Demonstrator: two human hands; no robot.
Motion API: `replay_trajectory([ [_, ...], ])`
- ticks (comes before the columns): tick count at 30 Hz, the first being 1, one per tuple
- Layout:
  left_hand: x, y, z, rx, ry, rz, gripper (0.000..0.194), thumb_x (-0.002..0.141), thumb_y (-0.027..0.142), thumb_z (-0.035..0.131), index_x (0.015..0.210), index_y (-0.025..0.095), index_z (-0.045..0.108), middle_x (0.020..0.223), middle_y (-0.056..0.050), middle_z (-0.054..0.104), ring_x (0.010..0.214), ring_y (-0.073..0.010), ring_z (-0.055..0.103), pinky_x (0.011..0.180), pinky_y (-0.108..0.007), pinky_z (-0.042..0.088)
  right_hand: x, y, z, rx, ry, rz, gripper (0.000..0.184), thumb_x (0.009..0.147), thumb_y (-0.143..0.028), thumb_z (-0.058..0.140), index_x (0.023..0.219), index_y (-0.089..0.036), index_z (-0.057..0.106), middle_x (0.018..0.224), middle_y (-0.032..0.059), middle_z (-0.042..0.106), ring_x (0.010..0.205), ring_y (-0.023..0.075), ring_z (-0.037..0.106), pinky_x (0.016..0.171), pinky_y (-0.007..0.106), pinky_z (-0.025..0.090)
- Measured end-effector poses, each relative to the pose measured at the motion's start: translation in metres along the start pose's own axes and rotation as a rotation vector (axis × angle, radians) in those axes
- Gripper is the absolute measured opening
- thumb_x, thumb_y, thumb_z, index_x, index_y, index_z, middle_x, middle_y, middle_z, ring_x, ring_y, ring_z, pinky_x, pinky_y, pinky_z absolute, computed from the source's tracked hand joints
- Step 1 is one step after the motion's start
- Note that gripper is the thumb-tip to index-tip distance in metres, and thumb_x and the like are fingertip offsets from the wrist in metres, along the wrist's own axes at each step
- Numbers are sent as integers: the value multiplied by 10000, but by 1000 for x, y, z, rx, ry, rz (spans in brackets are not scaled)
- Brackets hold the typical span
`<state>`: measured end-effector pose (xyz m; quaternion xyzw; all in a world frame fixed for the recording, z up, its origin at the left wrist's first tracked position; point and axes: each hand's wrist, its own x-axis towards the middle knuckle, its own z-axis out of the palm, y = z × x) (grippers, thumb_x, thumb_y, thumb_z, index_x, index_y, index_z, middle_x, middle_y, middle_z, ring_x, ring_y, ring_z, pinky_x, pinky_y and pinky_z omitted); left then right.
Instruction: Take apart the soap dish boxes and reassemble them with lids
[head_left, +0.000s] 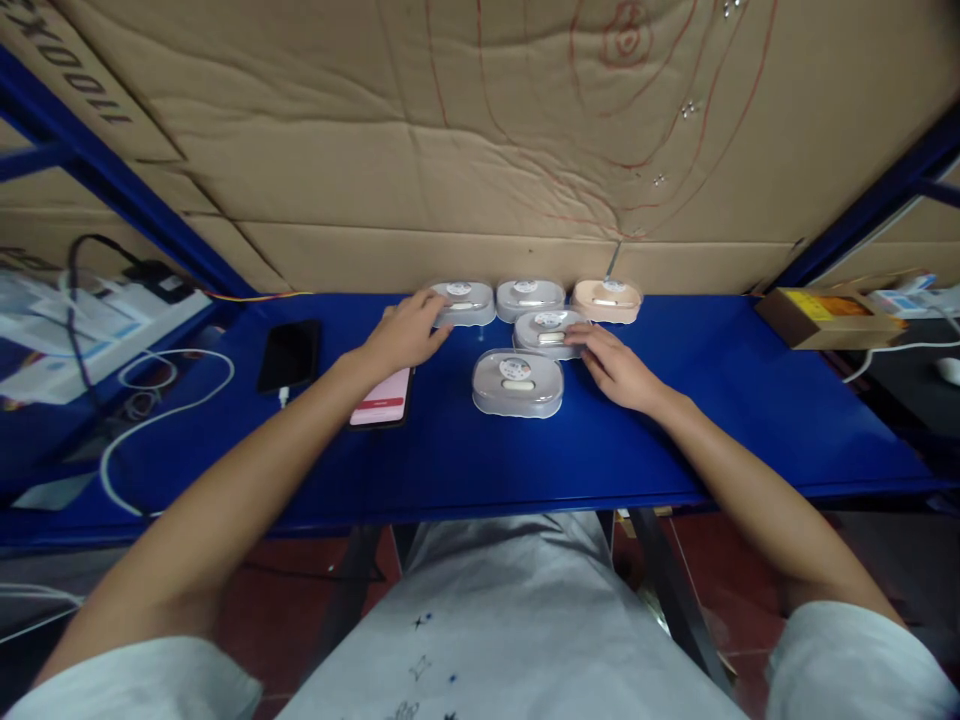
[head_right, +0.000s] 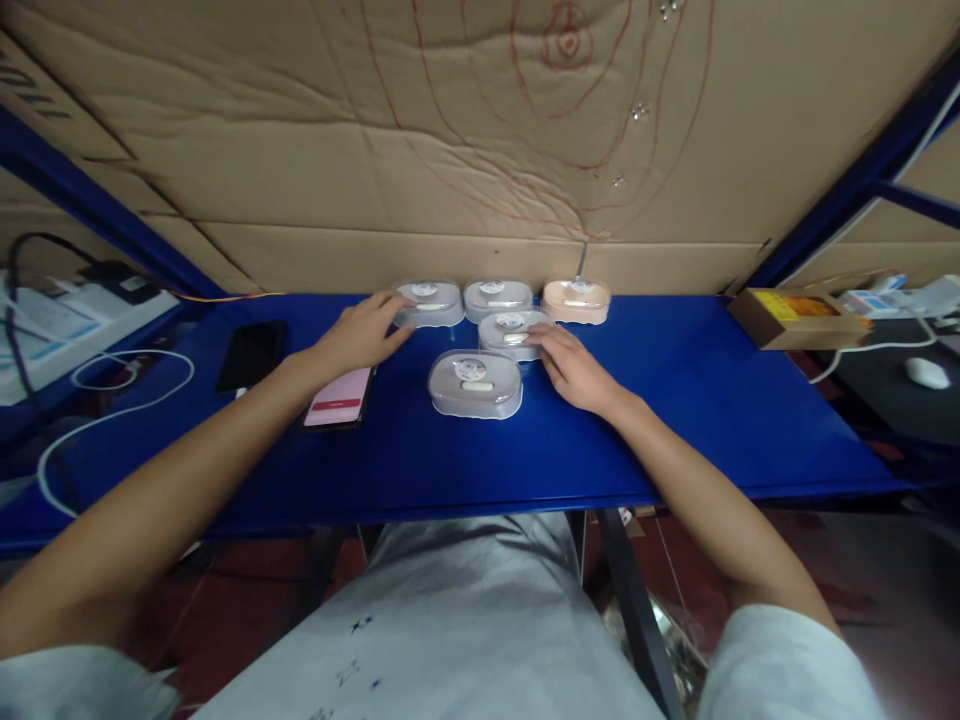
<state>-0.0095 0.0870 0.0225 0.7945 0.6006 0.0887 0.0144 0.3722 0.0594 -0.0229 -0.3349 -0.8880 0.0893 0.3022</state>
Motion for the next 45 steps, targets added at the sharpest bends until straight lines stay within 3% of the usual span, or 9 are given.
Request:
replay_trajectory([
  [4,-23,23,6,-97,39,127,590,1129,504,393,1623,195,487,1779,-206,370,1653,-391,363,1320,-642,287,-1,1,3,35,8,-39,366,1147,-294,371,1427,-273,605,1503,153,671,1491,305,587,1247,612,478],
  [8,-48,52,7,-221,-104,404,683,1063,660,529,1631,282,492,1747,-130,464,1602,-363,456,1302,-549,358,-1,-3,-1,-69,11,0,341,1122,-295,442,1403,-234,626,1494,174,676,1439,346,621,1185,603,508],
  [11,-55,52,2,-182,-106,363,674,1036,656,575,1589,274,538,1652,-118,574,1536,-363,533,1274,-538,394,-2,-3,-7,-200,44,105,346,1097,-335,510,1394,-218,644,1424,179,712,1350,391,658,1103,611,532],
  [20,-28,-12,10,-178,-21,191,709,1020,584,533,1635,236,480,1714,-167,479,1567,-403,478,1290,-613,381,-5,11,-11,-242,91,160,379,1071,-395,558,1368,-196,681,1373,190,698,1295,403,653,1078,594,544],
  [24,-23,-8,17,-271,-41,253,755,1043,645,500,1669,229,437,1765,-159,414,1640,-387,382,1349,-591,302,-5,5,-8,-258,60,122,444,1080,-404,554,1458,-190,647,1448,202,668,1341,400,642,1104,590,532],
  [28,-28,9,12,-300,-57,262,957,917,805,642,1644,206,470,1774,-182,387,1640,-431,372,1352,-577,304,-4,-9,-6,-325,91,143,487,1097,-442,537,1517,-207,608,1496,214,652,1385,432,611,1112,630,496],
  [35,-42,23,2,-514,-54,212,834,871,820,705,1467,246,594,1458,-118,676,1287,-349,685,1147,-498,527,2,-57,22,-256,-21,-168,545,1129,-443,526,1615,-199,493,1597,205,601,1470,381,565,1174,576,477],
  [41,-22,4,8,-468,96,128,754,886,731,708,1433,224,597,1492,-143,638,1324,-352,646,1158,-515,505,11,-69,37,-323,-41,-236,410,1138,-366,515,1463,-149,640,1472,218,688,1390,381,622,1113,555,508],
  [45,-7,-4,17,-415,9,169,735,892,740,681,1418,232,605,1518,-150,643,1415,-369,609,1216,-531,461,14,-75,41,-214,-101,-291,389,1141,-366,526,1437,-148,653,1411,192,732,1368,344,647,1117,514,509],
])
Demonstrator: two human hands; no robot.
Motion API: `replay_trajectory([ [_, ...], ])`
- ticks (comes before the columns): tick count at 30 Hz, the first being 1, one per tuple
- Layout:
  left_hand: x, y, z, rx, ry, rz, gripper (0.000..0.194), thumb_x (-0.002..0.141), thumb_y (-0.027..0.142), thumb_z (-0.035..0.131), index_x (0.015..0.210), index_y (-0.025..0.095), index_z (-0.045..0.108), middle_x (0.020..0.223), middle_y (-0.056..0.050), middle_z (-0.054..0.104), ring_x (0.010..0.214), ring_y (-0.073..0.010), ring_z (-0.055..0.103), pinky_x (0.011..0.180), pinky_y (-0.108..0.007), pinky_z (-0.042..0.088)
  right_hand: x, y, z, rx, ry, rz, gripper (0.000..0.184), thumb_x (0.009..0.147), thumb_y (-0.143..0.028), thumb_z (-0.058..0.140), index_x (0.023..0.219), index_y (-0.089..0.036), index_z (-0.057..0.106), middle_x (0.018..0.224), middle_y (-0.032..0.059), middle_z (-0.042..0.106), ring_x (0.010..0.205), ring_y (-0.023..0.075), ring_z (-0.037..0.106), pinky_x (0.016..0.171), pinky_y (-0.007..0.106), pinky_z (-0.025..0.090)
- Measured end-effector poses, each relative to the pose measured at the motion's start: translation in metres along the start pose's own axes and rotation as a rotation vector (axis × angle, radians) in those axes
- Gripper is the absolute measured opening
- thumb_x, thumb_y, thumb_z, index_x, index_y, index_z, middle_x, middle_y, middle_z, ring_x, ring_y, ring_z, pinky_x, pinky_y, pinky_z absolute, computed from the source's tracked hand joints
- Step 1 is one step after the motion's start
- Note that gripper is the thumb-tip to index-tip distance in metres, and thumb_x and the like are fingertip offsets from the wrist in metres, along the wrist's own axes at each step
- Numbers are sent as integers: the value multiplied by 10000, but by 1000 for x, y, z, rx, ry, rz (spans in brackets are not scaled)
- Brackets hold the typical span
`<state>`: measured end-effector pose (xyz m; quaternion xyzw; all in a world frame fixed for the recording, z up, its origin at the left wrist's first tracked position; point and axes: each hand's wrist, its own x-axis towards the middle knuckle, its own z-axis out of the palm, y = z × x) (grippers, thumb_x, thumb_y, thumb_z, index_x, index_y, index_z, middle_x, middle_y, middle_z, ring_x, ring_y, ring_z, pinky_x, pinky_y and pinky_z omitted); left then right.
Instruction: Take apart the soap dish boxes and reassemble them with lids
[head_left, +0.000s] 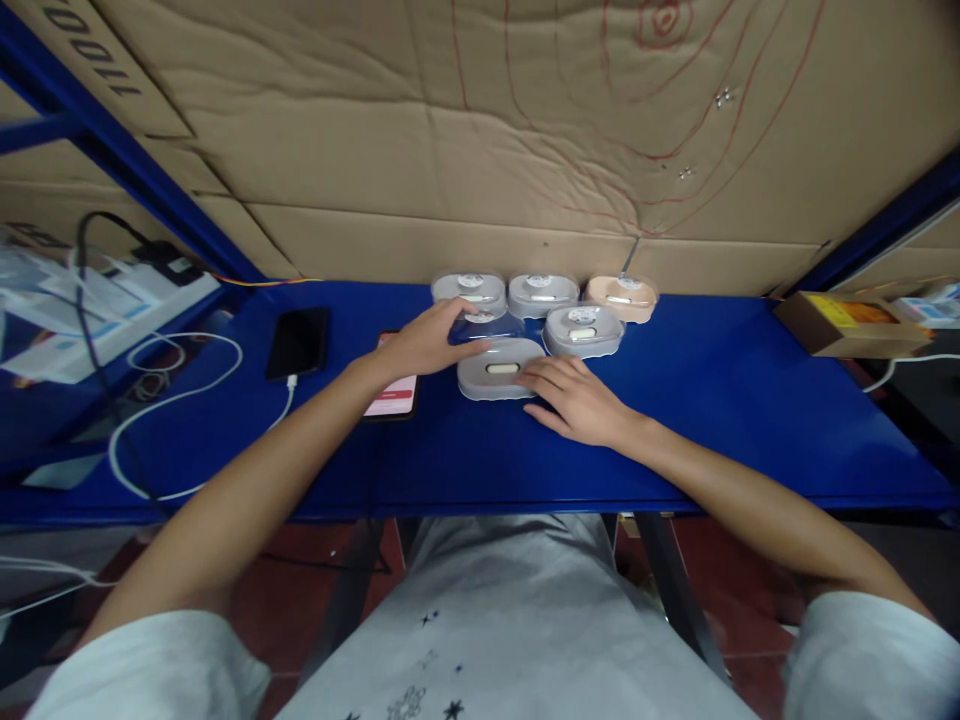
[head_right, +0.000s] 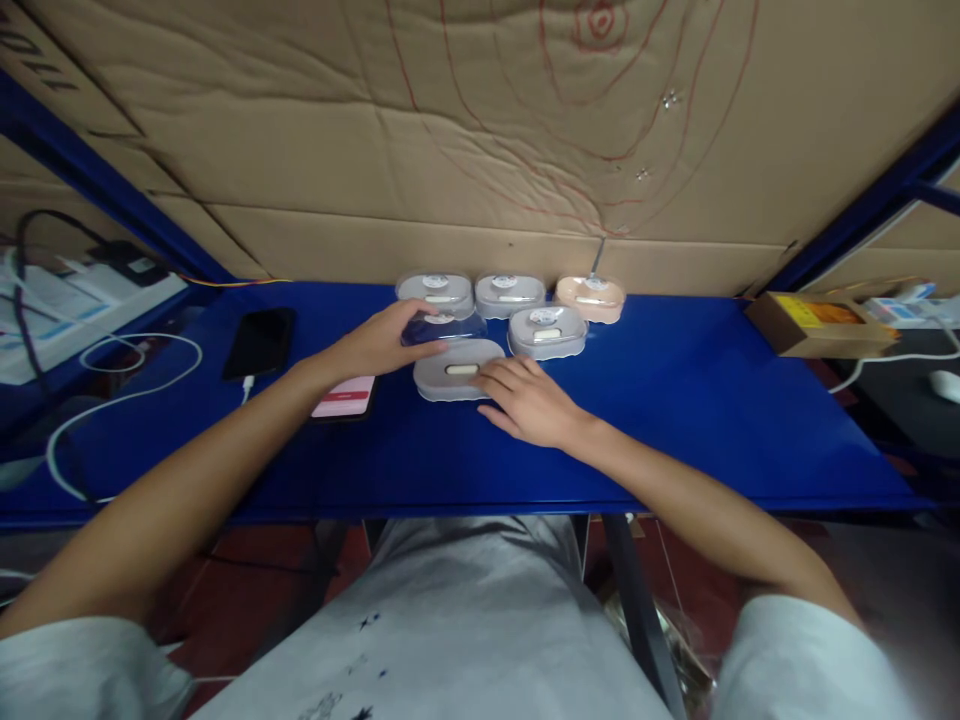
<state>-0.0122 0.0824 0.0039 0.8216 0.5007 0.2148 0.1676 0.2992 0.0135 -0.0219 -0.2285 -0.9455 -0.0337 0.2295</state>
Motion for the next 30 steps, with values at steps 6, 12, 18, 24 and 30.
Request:
replay_trajectory([
  [6,4,4,3,-7,-92,0,760,891,772,681,1424,234,614,1519,-134,676,1412,-360,629,1213,-513,468,-4,-14,-1,119,-22,-85,370,1127,-257,533,1466,-166,650,1327,174,776,1271,309,708,1070,490,506],
  [12,6,1,6,-23,-123,30,704,971,763,559,1448,248,619,1546,-125,671,1435,-332,621,1235,-505,463,-3,-14,-3,148,-4,-87,335,1137,-186,480,1401,-154,683,1308,153,794,1264,274,723,1050,441,505],
  [18,-9,14,5,20,-43,27,658,1024,702,501,1452,224,643,1617,-149,594,1551,-369,501,1313,-592,350,-2,-15,-2,178,-33,-65,327,1138,-199,476,1396,-175,677,1371,157,777,1308,273,705,1076,454,501],
  [24,-48,44,-5,-133,-366,224,999,857,760,805,1691,371,416,1745,-76,479,1593,-360,478,1311,-487,400,-5,-15,1,185,-50,-69,408,1132,-195,479,1526,-197,584,1488,165,723,1359,295,655,1052,466,500],
  [30,-53,35,12,-123,-294,255,900,852,623,866,1641,391,499,1671,-94,555,1534,-381,534,1270,-528,436,-5,-17,2,211,-83,-52,390,1117,-199,485,1503,-194,546,1474,147,725,1325,309,633,1044,476,490],
])
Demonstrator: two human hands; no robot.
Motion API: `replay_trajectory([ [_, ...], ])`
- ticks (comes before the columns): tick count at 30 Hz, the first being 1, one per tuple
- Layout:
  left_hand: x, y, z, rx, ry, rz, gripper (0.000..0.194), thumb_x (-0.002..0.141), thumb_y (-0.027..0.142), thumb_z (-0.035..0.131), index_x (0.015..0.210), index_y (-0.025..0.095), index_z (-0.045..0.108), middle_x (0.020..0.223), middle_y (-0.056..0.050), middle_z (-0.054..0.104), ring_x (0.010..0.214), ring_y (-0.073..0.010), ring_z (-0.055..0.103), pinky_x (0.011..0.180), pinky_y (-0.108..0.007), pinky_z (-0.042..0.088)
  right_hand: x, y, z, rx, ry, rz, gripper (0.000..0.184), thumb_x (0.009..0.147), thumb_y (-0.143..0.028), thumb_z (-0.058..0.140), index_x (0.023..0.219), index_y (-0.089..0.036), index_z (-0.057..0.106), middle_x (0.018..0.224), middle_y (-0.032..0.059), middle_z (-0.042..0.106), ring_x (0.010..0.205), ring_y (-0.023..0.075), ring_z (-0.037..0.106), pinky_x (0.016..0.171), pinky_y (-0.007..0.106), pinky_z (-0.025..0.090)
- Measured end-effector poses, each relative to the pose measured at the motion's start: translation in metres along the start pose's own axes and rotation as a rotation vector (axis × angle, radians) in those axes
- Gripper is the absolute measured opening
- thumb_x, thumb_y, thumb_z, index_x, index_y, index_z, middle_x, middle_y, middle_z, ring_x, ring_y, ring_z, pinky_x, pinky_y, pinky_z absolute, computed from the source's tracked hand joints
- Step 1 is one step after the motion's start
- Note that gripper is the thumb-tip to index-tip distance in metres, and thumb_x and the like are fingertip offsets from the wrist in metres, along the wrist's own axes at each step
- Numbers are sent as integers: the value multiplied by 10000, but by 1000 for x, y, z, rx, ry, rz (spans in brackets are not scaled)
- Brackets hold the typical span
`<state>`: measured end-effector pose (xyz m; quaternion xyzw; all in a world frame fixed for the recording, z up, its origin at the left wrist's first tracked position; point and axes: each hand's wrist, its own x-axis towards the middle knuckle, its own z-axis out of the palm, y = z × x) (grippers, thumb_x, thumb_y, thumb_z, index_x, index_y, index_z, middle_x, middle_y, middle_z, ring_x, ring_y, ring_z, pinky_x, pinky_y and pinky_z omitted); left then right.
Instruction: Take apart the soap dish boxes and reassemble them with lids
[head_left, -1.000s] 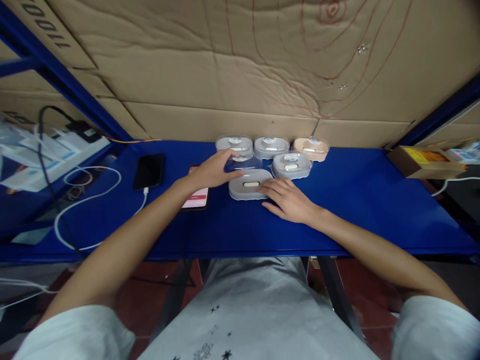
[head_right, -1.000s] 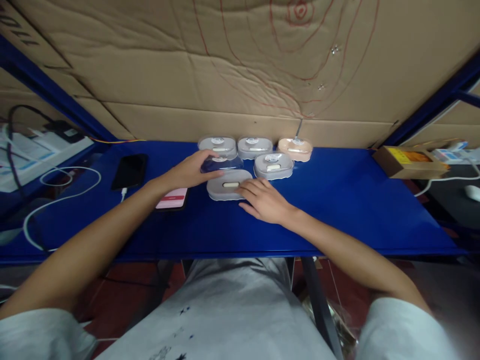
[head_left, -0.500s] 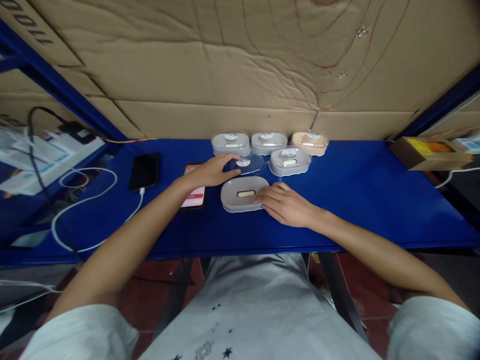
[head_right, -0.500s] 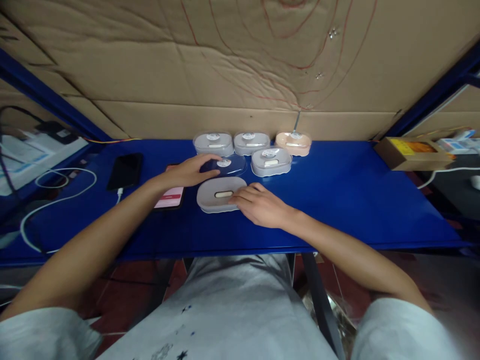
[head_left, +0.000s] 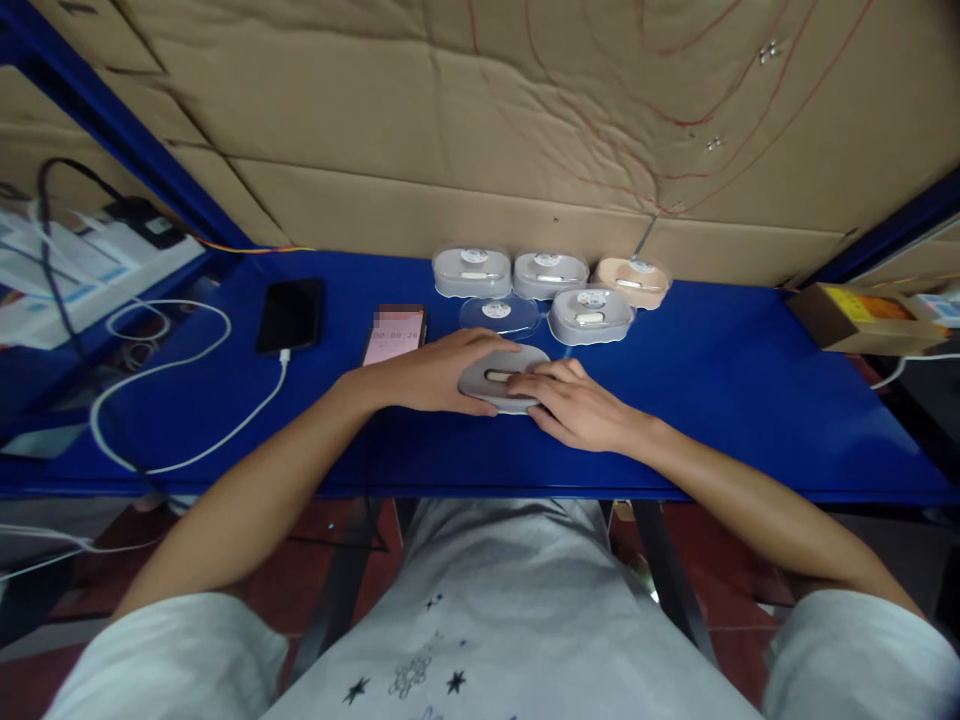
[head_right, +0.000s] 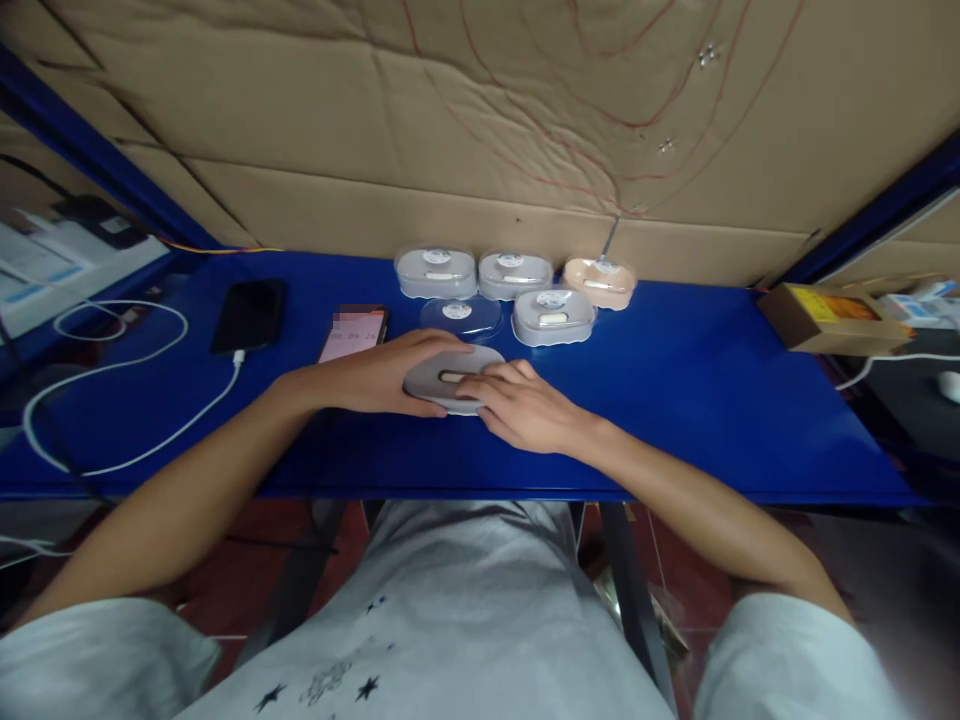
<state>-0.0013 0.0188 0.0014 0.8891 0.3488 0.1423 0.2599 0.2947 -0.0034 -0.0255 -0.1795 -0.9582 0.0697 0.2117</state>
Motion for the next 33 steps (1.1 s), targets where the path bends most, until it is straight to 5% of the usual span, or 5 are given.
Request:
replay_trajectory([
  [6,0,5,-6,-38,113,5,866,884,727,785,1608,324,532,1652,-106,565,1529,-372,532,1292,-518,406,-6,1,0,-130,201,57,365,1072,-378,619,1425,-288,592,1494,149,654,1399,365,594,1119,572,441],
  [11,-2,9,-18,-68,256,-112,864,905,754,750,1570,242,547,1605,-118,605,1473,-366,584,1253,-475,440,-13,-2,-2,-308,249,4,382,1071,-356,654,1449,-332,612,1337,96,720,1265,328,653,1085,513,453],
  [22,2,1,-8,-131,117,-47,653,937,829,650,1296,309,813,1594,-80,612,1565,-359,503,1326,-490,377,-14,8,-5,-313,194,127,454,1098,-334,579,1550,-368,575,1477,125,656,1350,375,610,1104,575,467],
  [26,2,1,-9,-126,188,-27,670,949,816,651,1316,269,774,1534,-114,620,1500,-347,557,1306,-493,396,-14,10,-9,-335,205,60,387,1101,-259,555,1472,-328,641,1448,124,689,1316,340,643,1037,521,500],
  [33,2,-3,-9,-37,189,-22,739,908,766,735,1441,263,636,1529,-127,626,1448,-359,576,1238,-507,432,-8,-2,-9,-230,6,-267,277,1091,-221,545,1320,-192,698,1151,101,823,1025,259,728,889,426,510],
])
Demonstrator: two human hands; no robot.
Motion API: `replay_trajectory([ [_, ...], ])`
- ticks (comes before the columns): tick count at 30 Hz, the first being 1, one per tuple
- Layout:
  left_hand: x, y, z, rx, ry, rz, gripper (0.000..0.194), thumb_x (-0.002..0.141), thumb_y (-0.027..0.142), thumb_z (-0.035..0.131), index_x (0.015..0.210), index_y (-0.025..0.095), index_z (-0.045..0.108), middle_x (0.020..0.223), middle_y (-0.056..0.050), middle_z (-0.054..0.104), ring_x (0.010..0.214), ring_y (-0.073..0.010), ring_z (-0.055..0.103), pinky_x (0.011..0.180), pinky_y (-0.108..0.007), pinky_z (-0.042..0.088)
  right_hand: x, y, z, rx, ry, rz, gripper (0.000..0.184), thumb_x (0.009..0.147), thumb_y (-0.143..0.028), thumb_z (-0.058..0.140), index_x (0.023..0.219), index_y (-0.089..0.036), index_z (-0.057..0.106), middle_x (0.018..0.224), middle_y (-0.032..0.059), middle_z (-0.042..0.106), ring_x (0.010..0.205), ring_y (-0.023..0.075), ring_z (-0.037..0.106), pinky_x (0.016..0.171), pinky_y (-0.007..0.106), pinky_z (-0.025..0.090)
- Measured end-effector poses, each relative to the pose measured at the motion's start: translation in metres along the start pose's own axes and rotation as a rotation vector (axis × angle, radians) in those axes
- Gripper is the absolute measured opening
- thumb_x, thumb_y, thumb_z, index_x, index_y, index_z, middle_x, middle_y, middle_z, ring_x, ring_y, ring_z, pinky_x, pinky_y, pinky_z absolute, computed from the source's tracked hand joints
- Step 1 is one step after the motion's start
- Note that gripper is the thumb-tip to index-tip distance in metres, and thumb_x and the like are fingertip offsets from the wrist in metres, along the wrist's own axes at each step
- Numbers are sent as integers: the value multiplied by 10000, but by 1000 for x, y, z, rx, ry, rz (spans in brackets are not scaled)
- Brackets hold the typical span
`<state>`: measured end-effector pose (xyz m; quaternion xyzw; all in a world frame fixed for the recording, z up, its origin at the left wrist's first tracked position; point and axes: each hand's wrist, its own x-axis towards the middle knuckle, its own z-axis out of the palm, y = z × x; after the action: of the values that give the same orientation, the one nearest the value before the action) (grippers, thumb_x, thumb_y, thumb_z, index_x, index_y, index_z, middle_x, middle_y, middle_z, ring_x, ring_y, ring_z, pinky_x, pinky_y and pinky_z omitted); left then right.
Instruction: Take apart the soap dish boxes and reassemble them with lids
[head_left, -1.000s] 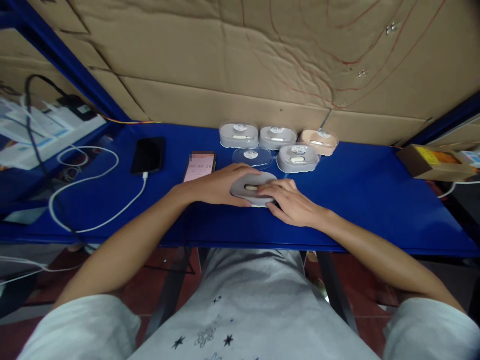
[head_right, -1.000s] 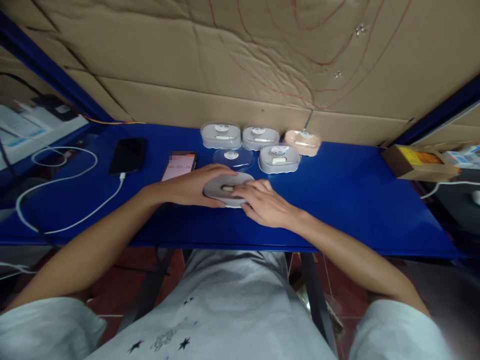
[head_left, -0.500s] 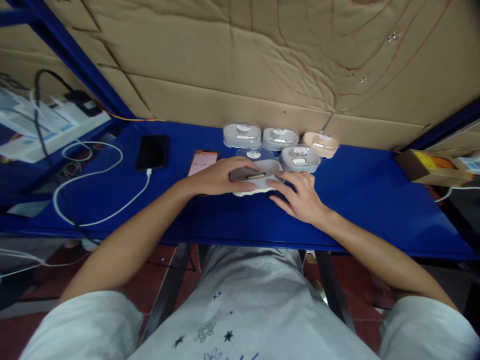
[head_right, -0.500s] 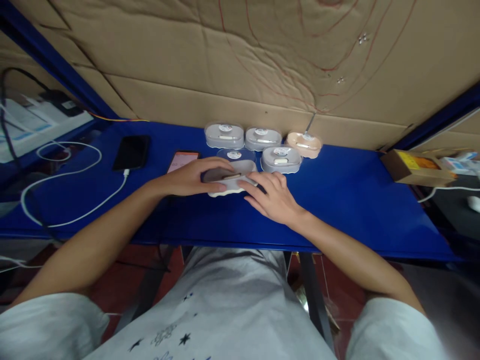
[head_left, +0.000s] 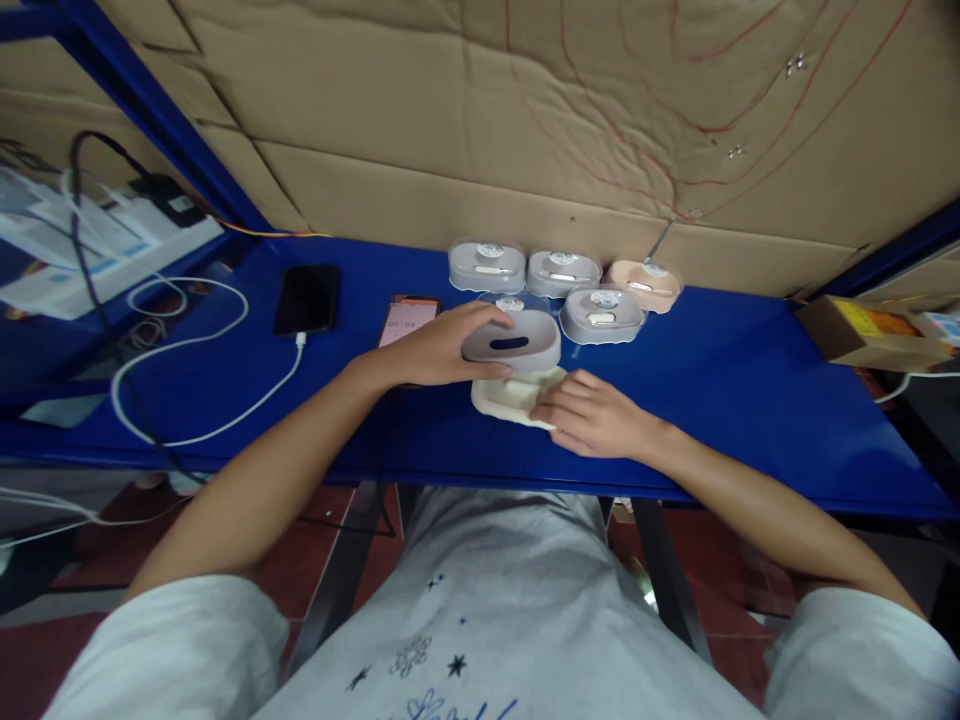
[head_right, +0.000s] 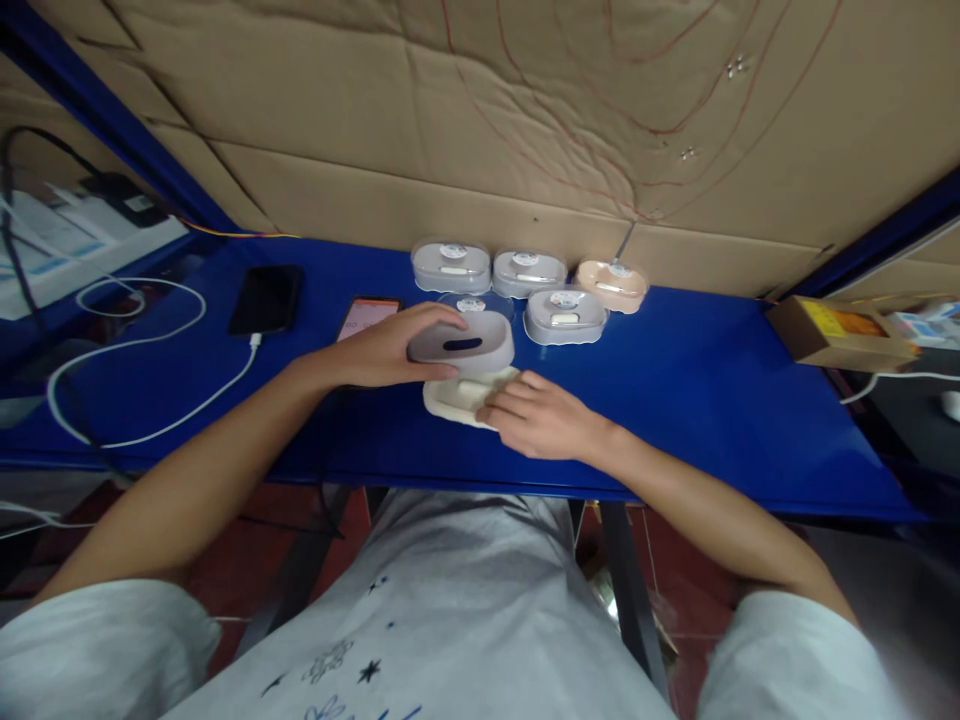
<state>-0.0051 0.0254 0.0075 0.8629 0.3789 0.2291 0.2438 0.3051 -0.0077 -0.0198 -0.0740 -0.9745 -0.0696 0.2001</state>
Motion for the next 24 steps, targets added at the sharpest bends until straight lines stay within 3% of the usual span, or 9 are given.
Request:
replay_trajectory([
  [4,-1,1,4,128,-83,-29,683,933,738,714,1439,284,645,1615,-123,550,1486,-377,533,1221,-530,410,8,-15,-3,96,18,-55,254,1059,-167,539,1254,-184,701,1178,95,829,1081,236,748,960,403,535],
  [8,-2,0,6,220,-65,-40,722,938,743,702,1495,290,618,1677,-127,495,1537,-397,466,1254,-547,345,10,-24,-5,234,-3,-56,311,1005,-117,543,1273,-173,690,1242,107,818,1162,237,745,1041,407,568],
  [15,-3,-4,9,267,-155,-30,790,927,790,697,1547,308,610,1785,-108,401,1606,-420,388,1294,-578,260,12,-28,-3,319,33,-73,315,976,-110,565,1256,-129,708,1303,170,803,1231,262,743,1092,433,583],
  [18,-4,0,9,267,-167,-47,854,920,832,668,1594,315,575,1826,-124,317,1651,-435,315,1319,-602,218,10,-22,-1,302,96,-51,306,999,-142,587,1282,-179,700,1283,134,813,1236,257,743,1089,437,587],
  [21,-4,4,9,263,-194,-43,917,897,844,686,1627,308,537,1845,-148,257,1680,-443,254,1341,-635,150,1,3,1,214,217,92,303,1044,-181,573,1325,-232,673,1329,114,796,1286,269,726,1104,468,569],
  [24,-5,5,8,275,-228,-37,798,949,762,685,1600,319,560,1834,-146,281,1687,-428,251,1346,-667,88,-15,43,2,36,289,480,361,1092,-249,506,1432,-246,626,1545,160,676,1456,346,620,1201,597,469],
])
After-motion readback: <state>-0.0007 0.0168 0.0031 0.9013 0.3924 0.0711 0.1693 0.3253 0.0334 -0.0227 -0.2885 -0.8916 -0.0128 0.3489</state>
